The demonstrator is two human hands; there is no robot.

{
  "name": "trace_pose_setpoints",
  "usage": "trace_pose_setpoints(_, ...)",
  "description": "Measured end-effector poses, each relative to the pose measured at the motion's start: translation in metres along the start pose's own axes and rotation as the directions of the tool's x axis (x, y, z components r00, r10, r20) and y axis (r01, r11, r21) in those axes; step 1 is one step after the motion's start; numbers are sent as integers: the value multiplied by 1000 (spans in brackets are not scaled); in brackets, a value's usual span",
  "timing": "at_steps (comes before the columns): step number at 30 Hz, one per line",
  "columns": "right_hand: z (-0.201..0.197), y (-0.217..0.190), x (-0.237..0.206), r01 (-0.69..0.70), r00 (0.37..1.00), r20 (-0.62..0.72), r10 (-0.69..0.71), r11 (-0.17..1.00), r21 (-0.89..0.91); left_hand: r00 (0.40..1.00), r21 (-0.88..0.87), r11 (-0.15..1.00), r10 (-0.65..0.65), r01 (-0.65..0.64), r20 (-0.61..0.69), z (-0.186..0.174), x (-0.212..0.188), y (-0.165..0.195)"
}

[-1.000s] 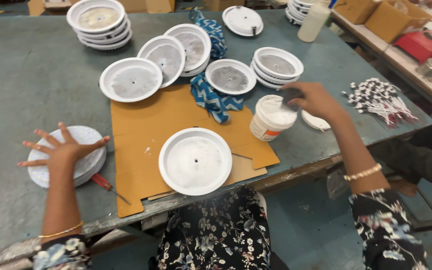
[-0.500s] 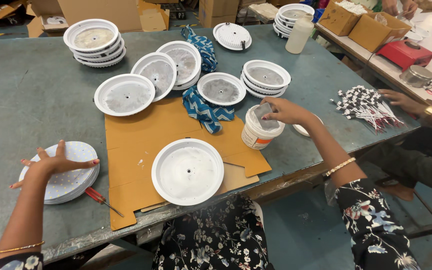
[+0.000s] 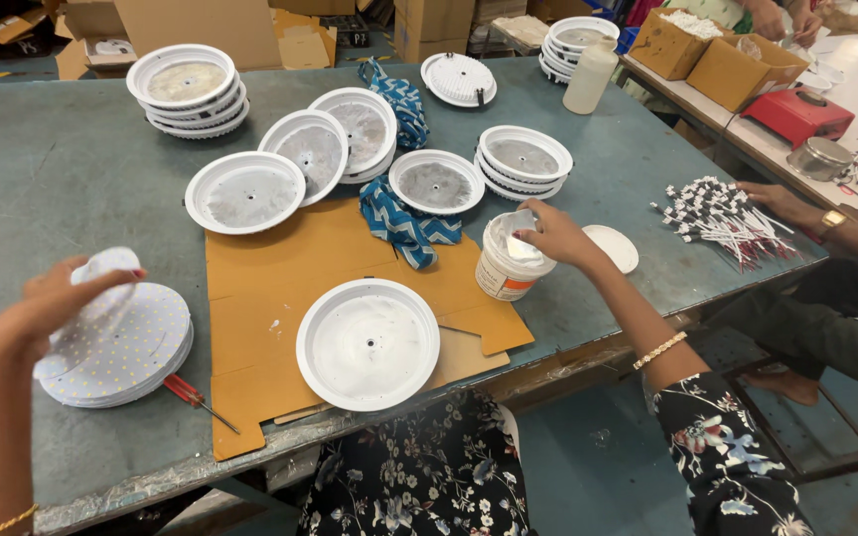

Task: The person scoops a white compound from a tub and spreads it inside white circular LED housings using a metal spatula. They handle the housings one at a time, applying the compound to the interior surface and then placing the finished units on a stack.

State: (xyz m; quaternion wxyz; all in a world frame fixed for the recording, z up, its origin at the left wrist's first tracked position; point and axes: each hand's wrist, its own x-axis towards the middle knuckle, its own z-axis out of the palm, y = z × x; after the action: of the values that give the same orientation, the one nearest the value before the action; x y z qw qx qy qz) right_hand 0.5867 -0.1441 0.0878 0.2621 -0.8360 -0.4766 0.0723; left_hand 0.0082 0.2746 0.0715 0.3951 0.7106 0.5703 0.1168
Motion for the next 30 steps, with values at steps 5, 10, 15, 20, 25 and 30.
trace_pose_setpoints(5, 7, -2, 12, 12, 999, -44, -7, 992, 124, 892, -794, 593, 423, -138, 160, -22, -78, 24)
trace_pose_setpoints(10, 5, -11, 5, -155, 977, -58, 206, 869, 470, 818, -988, 8, 562, -152, -121, 44, -156, 23)
trace_pose_setpoints(15, -10, -19, -7, -109, 976, -103, 192, 840, 532, 904, -983, -182, 424, 23, -58, 118, -199, 39)
trace_pose_setpoints(20, -17, -23, -16, 41, 984, -167, 59, 843, 536, 878, -941, -211, 458, 263, 143, 154, -216, 64)
trace_pose_setpoints(25, -19, -31, -25, -4, 984, -131, 123, 745, 667, 883, -948, -151, 428, 279, 191, 183, -207, 85)
trace_pose_setpoints(30, -11, -47, -43, -33, 999, 11, 43, 547, 836, 820, -902, -209, 528, 379, 222, 237, -193, 102)
